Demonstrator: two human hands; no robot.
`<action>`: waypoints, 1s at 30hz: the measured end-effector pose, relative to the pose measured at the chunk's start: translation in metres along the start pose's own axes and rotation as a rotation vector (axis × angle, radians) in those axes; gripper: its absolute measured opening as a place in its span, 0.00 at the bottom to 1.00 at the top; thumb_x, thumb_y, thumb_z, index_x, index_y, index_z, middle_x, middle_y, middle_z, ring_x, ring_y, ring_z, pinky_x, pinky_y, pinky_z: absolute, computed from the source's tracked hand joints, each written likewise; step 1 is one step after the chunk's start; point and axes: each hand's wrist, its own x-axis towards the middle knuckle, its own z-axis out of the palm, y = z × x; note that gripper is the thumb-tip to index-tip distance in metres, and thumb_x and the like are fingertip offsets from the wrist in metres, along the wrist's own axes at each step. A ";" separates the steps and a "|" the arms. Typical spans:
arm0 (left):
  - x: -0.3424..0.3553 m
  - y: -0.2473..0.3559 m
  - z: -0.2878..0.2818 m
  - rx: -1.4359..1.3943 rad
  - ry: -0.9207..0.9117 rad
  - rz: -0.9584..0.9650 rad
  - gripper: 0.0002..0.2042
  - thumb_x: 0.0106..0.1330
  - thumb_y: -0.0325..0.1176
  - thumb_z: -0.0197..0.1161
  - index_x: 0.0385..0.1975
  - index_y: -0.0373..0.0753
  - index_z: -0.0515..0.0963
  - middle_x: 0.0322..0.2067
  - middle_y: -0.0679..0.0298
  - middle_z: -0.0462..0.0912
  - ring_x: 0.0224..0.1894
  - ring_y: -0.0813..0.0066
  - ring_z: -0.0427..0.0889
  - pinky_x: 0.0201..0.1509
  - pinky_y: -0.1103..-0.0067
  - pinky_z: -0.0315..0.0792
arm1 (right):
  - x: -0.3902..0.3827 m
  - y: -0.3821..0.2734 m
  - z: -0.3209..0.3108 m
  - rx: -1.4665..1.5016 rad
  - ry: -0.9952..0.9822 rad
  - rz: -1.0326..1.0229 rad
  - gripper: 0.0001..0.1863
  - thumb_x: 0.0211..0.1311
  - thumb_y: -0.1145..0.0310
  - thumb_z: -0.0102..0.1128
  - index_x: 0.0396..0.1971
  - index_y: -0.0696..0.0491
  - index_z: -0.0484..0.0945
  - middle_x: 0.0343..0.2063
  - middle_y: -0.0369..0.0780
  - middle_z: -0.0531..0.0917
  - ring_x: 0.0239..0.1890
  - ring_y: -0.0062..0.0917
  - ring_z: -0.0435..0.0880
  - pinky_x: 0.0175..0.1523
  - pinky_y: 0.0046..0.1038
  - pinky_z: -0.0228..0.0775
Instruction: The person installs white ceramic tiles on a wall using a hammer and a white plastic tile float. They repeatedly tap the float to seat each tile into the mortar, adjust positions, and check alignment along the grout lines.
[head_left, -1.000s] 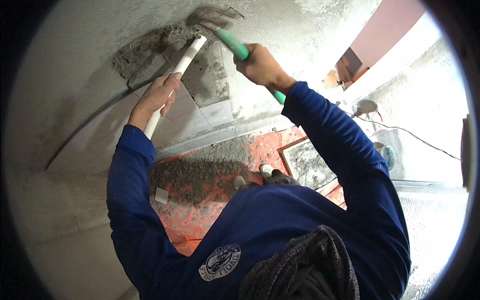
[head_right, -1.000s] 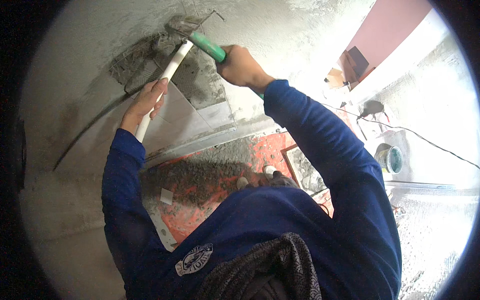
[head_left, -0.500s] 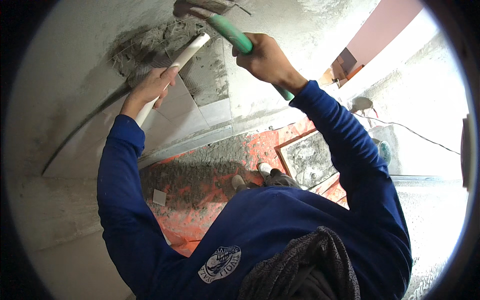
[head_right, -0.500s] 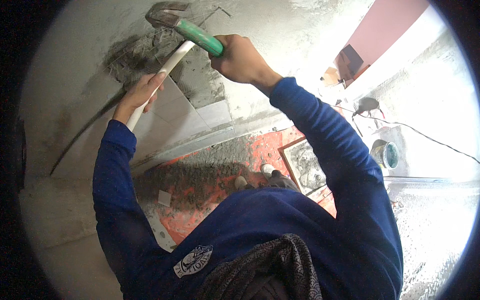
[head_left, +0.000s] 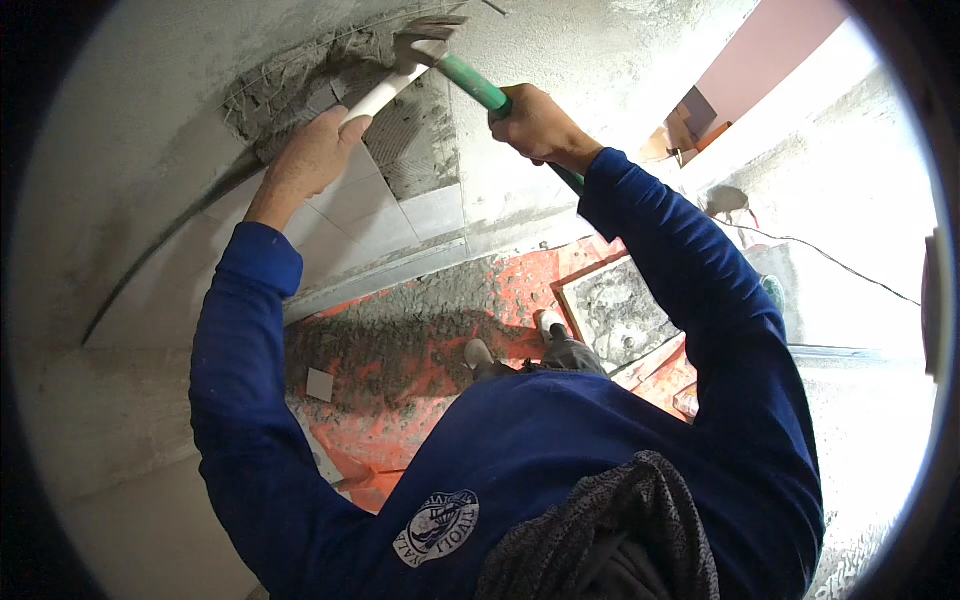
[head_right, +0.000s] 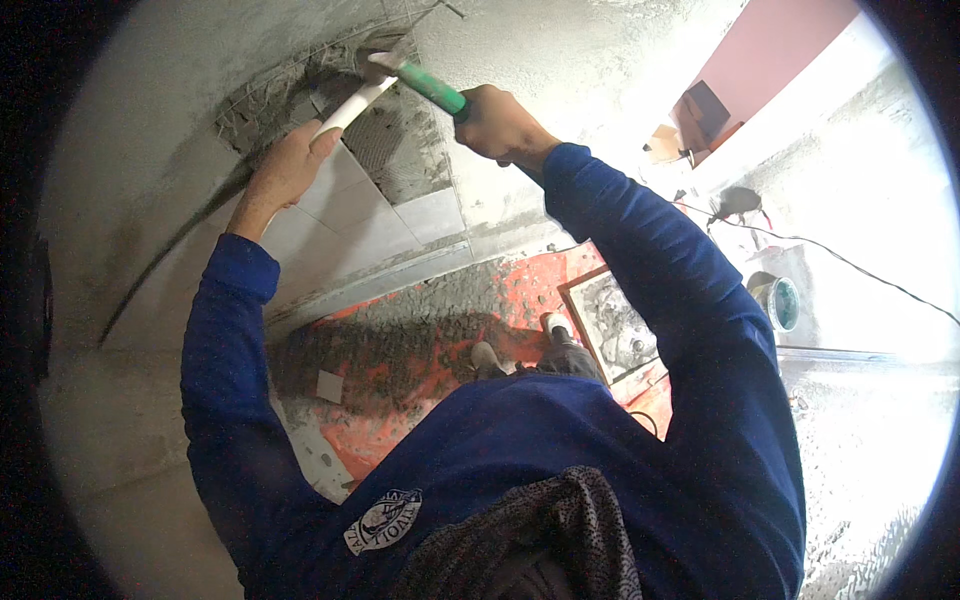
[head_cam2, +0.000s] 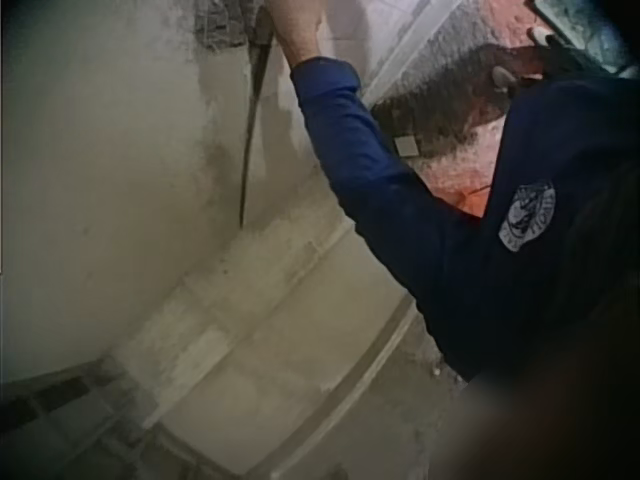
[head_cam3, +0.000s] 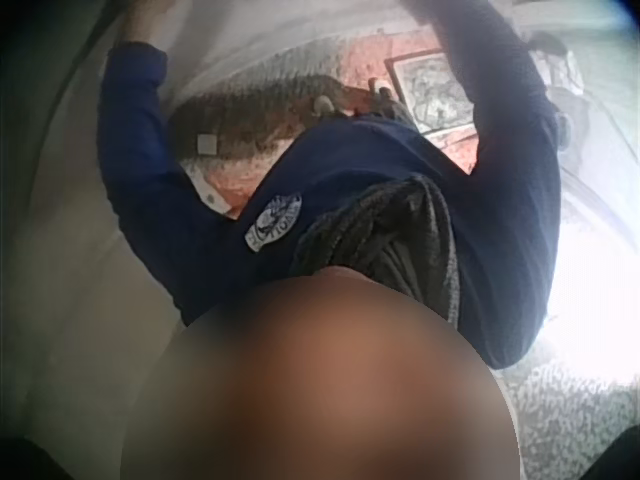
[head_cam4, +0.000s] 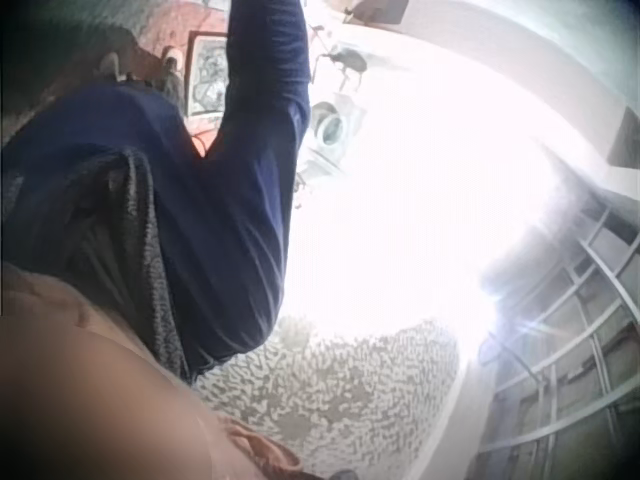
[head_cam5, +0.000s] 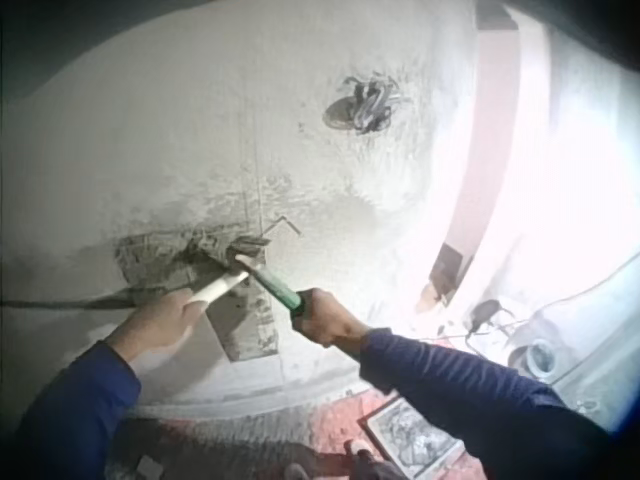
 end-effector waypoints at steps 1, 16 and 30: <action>0.000 0.001 -0.001 -0.040 -0.035 -0.044 0.25 0.72 0.53 0.49 0.45 0.32 0.73 0.18 0.60 0.71 0.13 0.72 0.69 0.17 0.72 0.65 | 0.000 0.000 0.001 -0.029 0.076 -0.029 0.09 0.50 0.71 0.59 0.31 0.59 0.78 0.21 0.47 0.80 0.26 0.34 0.83 0.38 0.36 0.75; -0.020 0.039 0.010 0.135 0.108 -0.285 0.26 0.71 0.56 0.47 0.46 0.35 0.75 0.29 0.50 0.80 0.35 0.56 0.81 0.41 0.63 0.71 | 0.037 0.055 -0.022 0.241 0.275 -0.824 0.04 0.53 0.75 0.56 0.28 0.59 0.76 0.15 0.36 0.74 0.13 0.18 0.71 0.19 0.25 0.65; -0.032 0.051 0.046 0.018 0.200 -0.400 0.26 0.72 0.54 0.46 0.51 0.35 0.74 0.33 0.49 0.82 0.38 0.51 0.82 0.44 0.62 0.72 | 0.037 0.051 -0.042 0.169 -0.248 -0.297 0.16 0.49 0.77 0.57 0.41 0.64 0.78 0.28 0.56 0.82 0.35 0.42 0.85 0.45 0.35 0.74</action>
